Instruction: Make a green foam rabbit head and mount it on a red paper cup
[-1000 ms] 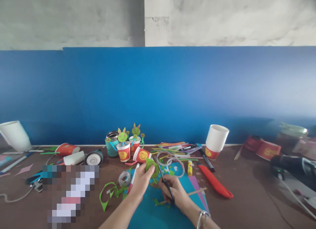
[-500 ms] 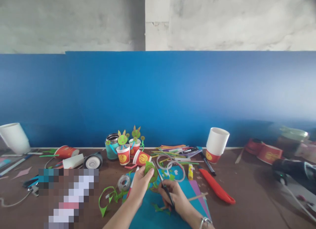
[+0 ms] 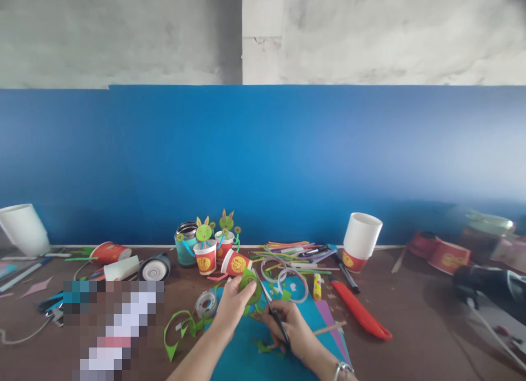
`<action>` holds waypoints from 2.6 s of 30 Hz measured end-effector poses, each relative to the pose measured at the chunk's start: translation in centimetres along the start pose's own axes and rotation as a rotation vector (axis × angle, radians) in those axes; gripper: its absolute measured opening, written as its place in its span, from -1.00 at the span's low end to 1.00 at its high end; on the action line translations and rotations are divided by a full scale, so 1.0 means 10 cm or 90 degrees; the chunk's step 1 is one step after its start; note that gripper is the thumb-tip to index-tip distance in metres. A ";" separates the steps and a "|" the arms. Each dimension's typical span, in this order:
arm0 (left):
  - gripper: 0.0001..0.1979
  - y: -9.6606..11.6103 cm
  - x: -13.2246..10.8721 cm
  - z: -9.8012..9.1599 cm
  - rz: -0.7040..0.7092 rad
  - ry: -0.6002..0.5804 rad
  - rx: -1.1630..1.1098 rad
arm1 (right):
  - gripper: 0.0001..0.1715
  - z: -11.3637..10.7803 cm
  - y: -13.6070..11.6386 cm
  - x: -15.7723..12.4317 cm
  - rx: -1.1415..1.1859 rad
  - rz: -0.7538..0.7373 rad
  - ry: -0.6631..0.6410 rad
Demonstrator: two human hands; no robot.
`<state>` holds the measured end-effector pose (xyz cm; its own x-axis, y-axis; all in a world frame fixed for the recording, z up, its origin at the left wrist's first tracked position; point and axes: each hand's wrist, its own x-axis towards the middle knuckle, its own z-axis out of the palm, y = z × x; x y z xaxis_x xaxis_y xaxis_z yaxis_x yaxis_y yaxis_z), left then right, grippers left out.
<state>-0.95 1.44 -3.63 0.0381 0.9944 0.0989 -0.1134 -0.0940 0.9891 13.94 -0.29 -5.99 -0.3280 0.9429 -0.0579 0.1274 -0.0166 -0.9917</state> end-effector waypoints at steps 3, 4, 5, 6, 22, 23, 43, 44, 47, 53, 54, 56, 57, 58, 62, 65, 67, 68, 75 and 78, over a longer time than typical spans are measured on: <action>-0.78 0.02 0.00 -0.02 -0.008 -0.001 0.003 | -0.80 -0.01 -0.01 0.00 0.005 0.019 0.004; -0.78 0.03 0.00 -0.02 -0.012 -0.006 0.003 | -0.77 -0.01 -0.02 0.00 0.022 0.025 0.012; -0.79 0.03 -0.01 -0.02 -0.016 -0.017 0.002 | -0.73 -0.02 -0.03 -0.01 0.046 0.029 0.024; -0.79 0.02 -0.02 -0.02 -0.021 -0.032 0.002 | -0.69 -0.02 -0.04 -0.01 0.071 0.030 0.036; -0.72 -0.08 -0.11 0.15 -0.056 -0.041 -0.078 | -0.60 -0.05 -0.04 0.00 0.112 -0.024 0.069; -0.72 -0.07 -0.11 0.14 -0.055 -0.032 -0.082 | -0.60 -0.04 -0.04 0.00 0.105 -0.021 0.057; -0.70 -0.01 -0.10 0.14 -0.051 -0.008 -0.028 | -0.68 -0.02 -0.01 0.00 0.036 -0.012 0.010; -0.70 0.00 -0.10 0.14 -0.051 -0.009 -0.027 | -0.68 -0.02 0.00 0.00 0.035 -0.009 0.010; -0.71 -0.01 -0.10 0.14 -0.052 -0.013 -0.029 | -0.69 -0.02 0.00 0.01 0.036 -0.010 0.008; -0.72 -0.04 -0.10 0.13 -0.058 -0.031 -0.034 | -0.71 -0.01 -0.02 0.00 0.046 -0.003 0.009; -0.72 -0.05 -0.10 0.13 -0.057 -0.035 -0.034 | -0.72 -0.01 -0.02 0.00 0.047 -0.001 0.009; -0.73 -0.05 -0.11 0.13 -0.052 -0.041 -0.034 | -0.73 -0.01 -0.02 -0.01 0.048 -0.003 0.009; -0.73 -0.06 -0.11 0.13 -0.049 -0.043 -0.034 | -0.73 0.00 -0.01 -0.01 0.049 -0.007 0.010; -0.73 -0.06 -0.10 0.13 -0.047 -0.044 -0.033 | -0.74 0.00 0.00 0.00 0.049 -0.012 0.013; -0.73 -0.07 -0.08 0.12 -0.045 -0.043 -0.031 | -0.77 -0.01 0.03 0.01 0.051 -0.032 0.017; -0.72 -0.08 -0.07 0.12 -0.052 -0.037 -0.032 | -0.80 -0.03 0.06 0.03 0.055 -0.032 0.009; -0.71 -0.08 -0.06 0.11 -0.055 -0.031 -0.032 | -0.81 -0.04 0.07 0.04 0.054 -0.031 0.014; -0.71 -0.08 -0.06 0.11 -0.056 -0.027 -0.032 | -0.82 -0.04 0.07 0.04 0.051 -0.029 0.018; -0.68 -0.09 -0.05 0.10 -0.051 -0.010 -0.031 | -0.79 -0.03 0.04 0.03 0.023 -0.016 0.023; -0.68 -0.09 -0.05 0.10 -0.039 -0.004 -0.026 | -0.76 -0.02 0.03 0.03 0.020 0.000 0.019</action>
<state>0.16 0.98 -4.41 0.0522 0.9978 0.0397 -0.1512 -0.0314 0.9880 14.08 0.08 -6.33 -0.2993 0.9526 -0.0550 0.0975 -0.0268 -0.9949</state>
